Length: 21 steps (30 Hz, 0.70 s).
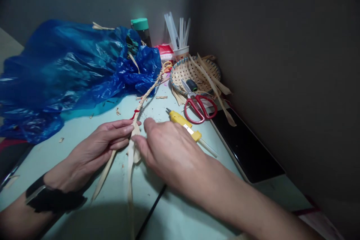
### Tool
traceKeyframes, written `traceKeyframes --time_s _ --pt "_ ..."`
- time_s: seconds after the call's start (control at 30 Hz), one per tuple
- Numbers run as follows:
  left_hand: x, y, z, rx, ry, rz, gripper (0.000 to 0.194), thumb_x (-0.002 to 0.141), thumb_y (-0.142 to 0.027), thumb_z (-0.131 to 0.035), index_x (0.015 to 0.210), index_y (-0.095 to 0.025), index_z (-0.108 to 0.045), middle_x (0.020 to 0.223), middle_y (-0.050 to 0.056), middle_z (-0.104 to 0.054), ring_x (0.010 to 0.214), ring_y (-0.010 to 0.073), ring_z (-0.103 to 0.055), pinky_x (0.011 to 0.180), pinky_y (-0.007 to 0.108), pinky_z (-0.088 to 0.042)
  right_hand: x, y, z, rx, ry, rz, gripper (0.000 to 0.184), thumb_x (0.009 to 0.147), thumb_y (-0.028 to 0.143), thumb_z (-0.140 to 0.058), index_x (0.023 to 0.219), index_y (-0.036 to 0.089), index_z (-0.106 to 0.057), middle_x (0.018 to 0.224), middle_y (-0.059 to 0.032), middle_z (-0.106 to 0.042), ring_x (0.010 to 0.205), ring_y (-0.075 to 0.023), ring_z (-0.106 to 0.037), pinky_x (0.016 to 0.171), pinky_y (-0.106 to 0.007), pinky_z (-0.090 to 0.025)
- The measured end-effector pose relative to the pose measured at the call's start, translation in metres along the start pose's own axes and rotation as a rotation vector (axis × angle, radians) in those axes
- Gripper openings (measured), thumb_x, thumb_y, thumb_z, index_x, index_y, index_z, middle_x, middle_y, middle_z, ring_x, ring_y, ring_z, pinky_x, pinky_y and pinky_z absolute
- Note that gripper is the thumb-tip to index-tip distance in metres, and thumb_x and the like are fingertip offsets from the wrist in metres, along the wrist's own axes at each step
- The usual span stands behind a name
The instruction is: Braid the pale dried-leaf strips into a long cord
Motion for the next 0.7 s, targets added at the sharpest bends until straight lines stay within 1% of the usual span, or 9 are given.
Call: traceKeyframes --time_s 0.03,0.1,0.2,0.3,0.4,0.47,0.53,0.6,0.7 --pt "0.000 0.000 -0.001 0.000 0.009 0.002 0.018 0.071 -0.013 -0.077 0.086 -0.010 -0.070 0.065 -0.004 -0.047 0.045 -0.0019 -0.027 0.038 0.010 -0.021 0.004 -0.003 0.001 0.079 -0.031 -0.002 0.032 0.095 0.042 -0.042 0.104 0.017 -0.058 0.071 -0.0054 -0.062 0.063 -0.0169 -0.054 0.055 -0.027 -0.028" --pt "0.002 -0.001 -0.002 0.002 0.023 -0.003 0.018 0.071 -0.014 -0.077 0.088 -0.010 -0.071 0.067 -0.003 -0.049 0.045 -0.0021 -0.025 0.038 0.011 -0.020 0.012 -0.005 -0.006 0.253 0.005 0.049 0.028 0.093 0.040 -0.046 0.106 0.016 -0.056 0.073 -0.0031 -0.063 0.066 -0.0149 -0.055 0.056 -0.024 -0.030" --pt "0.003 -0.002 -0.001 0.005 0.021 -0.029 0.018 0.071 -0.015 -0.076 0.088 -0.009 -0.073 0.072 -0.001 -0.053 0.045 -0.0026 -0.023 0.038 0.012 -0.017 0.019 -0.003 -0.014 0.357 0.051 0.134 0.020 0.093 0.032 -0.048 0.093 0.015 -0.059 0.072 -0.0008 -0.061 0.065 -0.0114 -0.051 0.057 -0.023 -0.029" --pt "0.003 0.000 0.001 0.031 -0.014 -0.065 0.020 0.069 -0.015 -0.077 0.088 -0.008 -0.073 0.068 -0.001 -0.053 0.044 -0.0022 -0.023 0.039 0.013 -0.014 0.018 -0.005 -0.009 0.259 -0.007 0.143 0.025 0.094 0.027 -0.043 0.079 0.015 -0.059 0.067 0.0000 -0.057 0.061 -0.0098 -0.046 0.057 -0.024 -0.025" --pt "0.000 0.001 0.000 0.083 -0.089 -0.119 0.021 0.069 -0.018 -0.076 0.088 -0.009 -0.074 0.066 0.000 -0.055 0.044 -0.0010 -0.024 0.040 0.014 -0.015 0.014 -0.003 -0.001 0.157 -0.092 0.132 0.024 0.093 0.023 -0.042 0.078 0.016 -0.059 0.064 0.0006 -0.056 0.056 -0.0090 -0.042 0.056 -0.025 -0.023" --pt "-0.003 0.001 -0.001 0.109 -0.144 -0.154 0.020 0.070 -0.020 -0.075 0.087 -0.009 -0.074 0.066 0.001 -0.057 0.046 0.0002 -0.028 0.041 0.015 -0.019 0.010 0.002 -0.001 0.124 -0.136 0.127 0.022 0.092 0.022 -0.043 0.078 0.015 -0.058 0.064 0.0000 -0.056 0.054 -0.0087 -0.041 0.055 -0.025 -0.023" --pt "-0.005 0.002 -0.003 0.125 -0.177 -0.179 0.019 0.071 -0.022 -0.073 0.086 -0.011 -0.075 0.066 0.001 -0.058 0.048 0.0018 -0.033 0.044 0.015 -0.024 0.008 0.009 -0.007 0.110 -0.163 0.138 0.020 0.092 0.020 -0.043 0.079 0.015 -0.056 0.066 -0.0009 -0.058 0.054 -0.0090 -0.043 0.055 -0.025 -0.024" --pt "-0.006 0.003 -0.004 0.130 -0.195 -0.177 0.018 0.071 -0.021 -0.073 0.086 -0.012 -0.075 0.061 -0.001 -0.056 0.049 0.0029 -0.034 0.045 0.015 -0.025 0.006 0.017 -0.016 0.074 -0.184 0.177 0.016 0.091 0.018 -0.043 0.083 0.015 -0.056 0.069 -0.0019 -0.060 0.056 -0.0101 -0.046 0.056 -0.026 -0.024" --pt "-0.006 0.005 -0.003 0.093 -0.190 -0.147 0.019 0.066 -0.015 -0.074 0.085 -0.013 -0.076 0.059 -0.002 -0.056 0.049 0.0034 -0.035 0.045 0.016 -0.027 0.004 0.031 -0.030 -0.074 -0.193 0.263 0.013 0.089 0.012 -0.043 0.092 0.012 -0.056 0.075 -0.0048 -0.064 0.060 -0.0135 -0.052 0.055 -0.028 -0.023"
Point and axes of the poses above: each hand's wrist, its own x-axis towards the middle knuckle, its own z-axis out of the back of the hand, y = z × x, the point moved 8 cm from there along x, towards the middle knuckle
